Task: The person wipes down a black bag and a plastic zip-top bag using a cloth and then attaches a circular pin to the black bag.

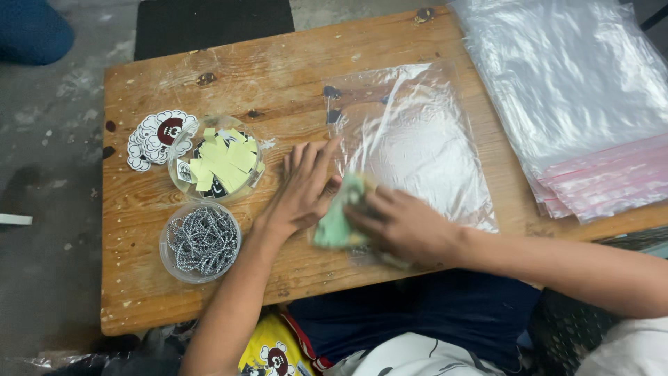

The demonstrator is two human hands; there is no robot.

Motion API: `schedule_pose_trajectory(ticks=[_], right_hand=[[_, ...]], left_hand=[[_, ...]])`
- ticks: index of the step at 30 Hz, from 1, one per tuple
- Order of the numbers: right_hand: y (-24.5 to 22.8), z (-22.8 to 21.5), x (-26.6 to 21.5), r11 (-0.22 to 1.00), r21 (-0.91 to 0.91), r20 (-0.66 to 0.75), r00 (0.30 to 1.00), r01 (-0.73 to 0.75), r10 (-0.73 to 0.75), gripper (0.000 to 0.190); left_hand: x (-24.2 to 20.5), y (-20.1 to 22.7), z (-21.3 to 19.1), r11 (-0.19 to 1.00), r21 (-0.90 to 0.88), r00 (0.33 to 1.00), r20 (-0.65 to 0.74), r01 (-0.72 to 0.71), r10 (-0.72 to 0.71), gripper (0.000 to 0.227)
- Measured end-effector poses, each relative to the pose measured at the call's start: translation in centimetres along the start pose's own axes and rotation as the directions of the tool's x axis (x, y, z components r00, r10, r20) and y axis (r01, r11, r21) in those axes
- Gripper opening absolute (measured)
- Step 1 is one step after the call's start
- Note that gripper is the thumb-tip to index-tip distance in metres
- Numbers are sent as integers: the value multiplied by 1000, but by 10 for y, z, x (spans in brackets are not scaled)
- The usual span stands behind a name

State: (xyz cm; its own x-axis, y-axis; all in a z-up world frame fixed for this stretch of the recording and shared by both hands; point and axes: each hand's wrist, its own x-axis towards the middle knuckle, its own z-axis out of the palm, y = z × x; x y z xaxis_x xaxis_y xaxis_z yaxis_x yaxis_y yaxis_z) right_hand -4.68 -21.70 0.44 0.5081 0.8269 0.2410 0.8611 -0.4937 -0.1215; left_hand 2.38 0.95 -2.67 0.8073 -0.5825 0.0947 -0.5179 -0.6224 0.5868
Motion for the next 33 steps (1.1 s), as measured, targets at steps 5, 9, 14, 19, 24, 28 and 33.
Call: schedule_pose_trajectory(ticks=[5, 9, 14, 19, 24, 28, 33], right_hand=[[-7, -2, 6, 986, 0, -55, 984, 167, -167, 53], [49, 33, 34, 997, -75, -49, 999, 5, -8, 55], [156, 38, 87, 954, -252, -122, 983, -161, 134, 45], [211, 36, 84, 805, -350, -5, 861, -478, 509, 49], [155, 11, 6, 866, -303, -17, 911, -397, 411, 47], [75, -1, -76, 907, -250, 73, 928, -339, 367, 66], [10, -21, -140, 994, 106, 214, 977, -33, 10, 69]], left_hand=[[1, -13, 11, 997, 61, 998, 16, -57, 56, 108], [2, -22, 25, 982, 174, 997, 20, -73, 70, 121], [-3, 9, 2, 971, 216, 994, 34, -105, 100, 129], [-2, 12, 0, 956, 269, 982, 172, -118, 73, 88], [-1, 13, 0, 957, 266, 989, 119, -114, 84, 78], [1, 9, 2, 952, 281, 988, 127, -123, 90, 77], [0, 21, 2, 932, 230, 960, 93, -279, 264, 67]])
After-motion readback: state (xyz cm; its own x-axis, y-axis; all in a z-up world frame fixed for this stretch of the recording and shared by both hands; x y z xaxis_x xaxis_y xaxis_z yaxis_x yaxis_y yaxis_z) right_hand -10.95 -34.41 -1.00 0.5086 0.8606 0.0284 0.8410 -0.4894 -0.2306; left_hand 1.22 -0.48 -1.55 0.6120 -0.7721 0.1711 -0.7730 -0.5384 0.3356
